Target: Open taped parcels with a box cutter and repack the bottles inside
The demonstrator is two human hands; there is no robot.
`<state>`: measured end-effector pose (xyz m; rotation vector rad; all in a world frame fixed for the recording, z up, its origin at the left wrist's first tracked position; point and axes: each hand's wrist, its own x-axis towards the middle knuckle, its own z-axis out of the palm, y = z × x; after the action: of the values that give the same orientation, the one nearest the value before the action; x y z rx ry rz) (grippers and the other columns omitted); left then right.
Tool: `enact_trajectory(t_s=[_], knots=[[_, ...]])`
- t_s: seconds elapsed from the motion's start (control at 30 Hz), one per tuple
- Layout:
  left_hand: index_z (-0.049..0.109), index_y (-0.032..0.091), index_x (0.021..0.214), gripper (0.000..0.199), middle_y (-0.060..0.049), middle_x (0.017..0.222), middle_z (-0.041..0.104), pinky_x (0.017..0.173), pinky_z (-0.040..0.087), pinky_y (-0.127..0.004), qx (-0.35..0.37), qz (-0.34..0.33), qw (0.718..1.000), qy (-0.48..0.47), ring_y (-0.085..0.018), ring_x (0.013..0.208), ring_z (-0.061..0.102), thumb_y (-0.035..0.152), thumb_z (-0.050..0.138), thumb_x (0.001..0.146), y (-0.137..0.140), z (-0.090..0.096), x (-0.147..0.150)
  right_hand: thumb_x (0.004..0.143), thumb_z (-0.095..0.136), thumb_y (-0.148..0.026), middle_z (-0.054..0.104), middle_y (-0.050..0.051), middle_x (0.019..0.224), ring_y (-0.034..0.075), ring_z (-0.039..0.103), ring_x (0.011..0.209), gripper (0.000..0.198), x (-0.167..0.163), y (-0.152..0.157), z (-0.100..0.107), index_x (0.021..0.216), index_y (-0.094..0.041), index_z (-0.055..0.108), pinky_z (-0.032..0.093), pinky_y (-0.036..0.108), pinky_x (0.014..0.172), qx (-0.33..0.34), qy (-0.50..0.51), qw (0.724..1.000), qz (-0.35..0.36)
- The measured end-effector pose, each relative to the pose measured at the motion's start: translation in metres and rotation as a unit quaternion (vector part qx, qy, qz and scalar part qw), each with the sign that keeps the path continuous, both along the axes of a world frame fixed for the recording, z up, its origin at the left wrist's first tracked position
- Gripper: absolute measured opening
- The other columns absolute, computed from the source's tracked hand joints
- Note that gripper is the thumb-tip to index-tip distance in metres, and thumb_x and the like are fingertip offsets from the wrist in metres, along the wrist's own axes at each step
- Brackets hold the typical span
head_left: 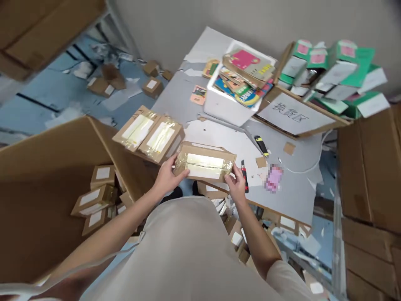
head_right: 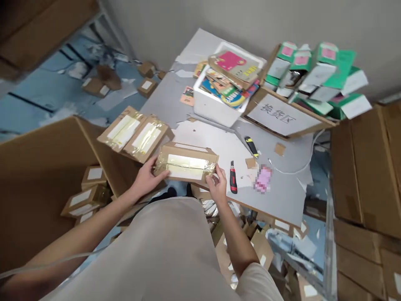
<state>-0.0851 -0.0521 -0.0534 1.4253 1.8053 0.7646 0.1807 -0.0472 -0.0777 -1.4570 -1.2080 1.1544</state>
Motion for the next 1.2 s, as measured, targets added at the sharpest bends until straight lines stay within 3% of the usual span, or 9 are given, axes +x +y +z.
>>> enact_trajectory(t_s=[0.17,0.33,0.5,0.67,0.83,1.0,1.13,1.2], knots=[[0.047,0.016,0.136,0.074,-0.011,0.125,0.062,0.098,0.046,-0.039,-0.035,-0.069,0.997,-0.027,-0.027,0.111,0.059,0.048,0.066,0.072,0.062,-0.055,0.033,0.072,0.067,-0.052,0.05,0.011,0.12,0.023,0.054,0.11,0.073,0.019,0.008,-0.043,0.136,-0.02,0.051,0.053,0.036,0.089,-0.065,0.012,0.993,-0.093],[0.049,0.017,0.135,0.068,-0.009,0.125,0.063,0.099,0.045,-0.037,-0.08,-0.088,0.989,-0.086,-0.026,0.112,0.059,0.042,0.065,0.074,0.093,-0.084,0.047,0.071,0.066,-0.053,0.052,0.012,0.12,0.023,0.055,0.106,0.073,0.027,0.025,-0.067,0.133,-0.017,0.054,0.053,0.037,0.088,-0.087,-0.009,0.987,-0.136],[0.049,0.015,0.137,0.069,-0.01,0.121,0.065,0.097,0.045,-0.038,-0.106,-0.101,0.98,-0.136,-0.025,0.108,0.061,0.044,0.062,0.075,0.102,-0.098,0.044,0.075,0.062,-0.049,0.054,0.013,0.118,0.024,0.055,0.106,0.064,0.021,0.032,-0.073,0.129,-0.016,0.059,0.053,0.037,0.086,-0.095,-0.048,0.979,-0.173],[0.048,0.017,0.138,0.07,-0.009,0.122,0.064,0.096,0.046,-0.036,-0.098,-0.105,0.975,-0.17,-0.024,0.106,0.061,0.048,0.062,0.076,0.094,-0.111,0.038,0.078,0.06,-0.043,0.052,0.014,0.12,0.024,0.054,0.11,0.058,0.016,0.022,-0.073,0.13,-0.017,0.058,0.053,0.036,0.086,-0.1,-0.077,0.974,-0.188],[0.045,0.019,0.14,0.072,-0.011,0.124,0.062,0.098,0.044,-0.04,-0.087,-0.128,0.981,-0.113,-0.026,0.111,0.059,0.05,0.061,0.078,0.086,-0.113,0.038,0.079,0.059,-0.047,0.053,0.014,0.119,0.024,0.054,0.109,0.065,0.026,0.015,-0.08,0.136,-0.017,0.051,0.053,0.036,0.086,-0.112,-0.087,0.977,-0.158],[0.037,0.017,0.145,0.083,-0.012,0.14,0.05,0.106,0.039,-0.039,-0.106,-0.073,0.985,-0.112,-0.03,0.127,0.048,0.049,0.067,0.074,0.091,-0.111,0.049,0.08,0.055,-0.053,0.054,0.015,0.122,0.025,0.054,0.11,0.074,0.033,0.021,-0.088,0.142,-0.015,0.043,0.053,0.037,0.087,-0.119,-0.094,0.979,-0.14],[0.034,0.017,0.146,0.086,-0.016,0.146,0.042,0.106,0.039,-0.045,-0.111,-0.042,0.985,-0.124,-0.032,0.128,0.046,0.053,0.066,0.074,0.089,-0.11,0.05,0.079,0.056,-0.053,0.05,0.016,0.134,0.028,0.05,0.122,0.076,0.045,0.017,-0.091,0.143,-0.014,0.042,0.046,0.039,0.099,-0.095,-0.052,0.99,-0.095],[0.032,0.017,0.146,0.088,-0.017,0.149,0.037,0.104,0.04,-0.047,-0.096,-0.061,0.982,-0.152,-0.033,0.13,0.044,0.056,0.064,0.074,0.084,-0.112,0.043,0.081,0.053,-0.049,0.047,0.014,0.14,0.028,0.046,0.129,0.069,0.055,0.009,-0.096,0.142,-0.017,0.044,0.039,0.042,0.106,-0.09,-0.025,0.993,-0.072]])
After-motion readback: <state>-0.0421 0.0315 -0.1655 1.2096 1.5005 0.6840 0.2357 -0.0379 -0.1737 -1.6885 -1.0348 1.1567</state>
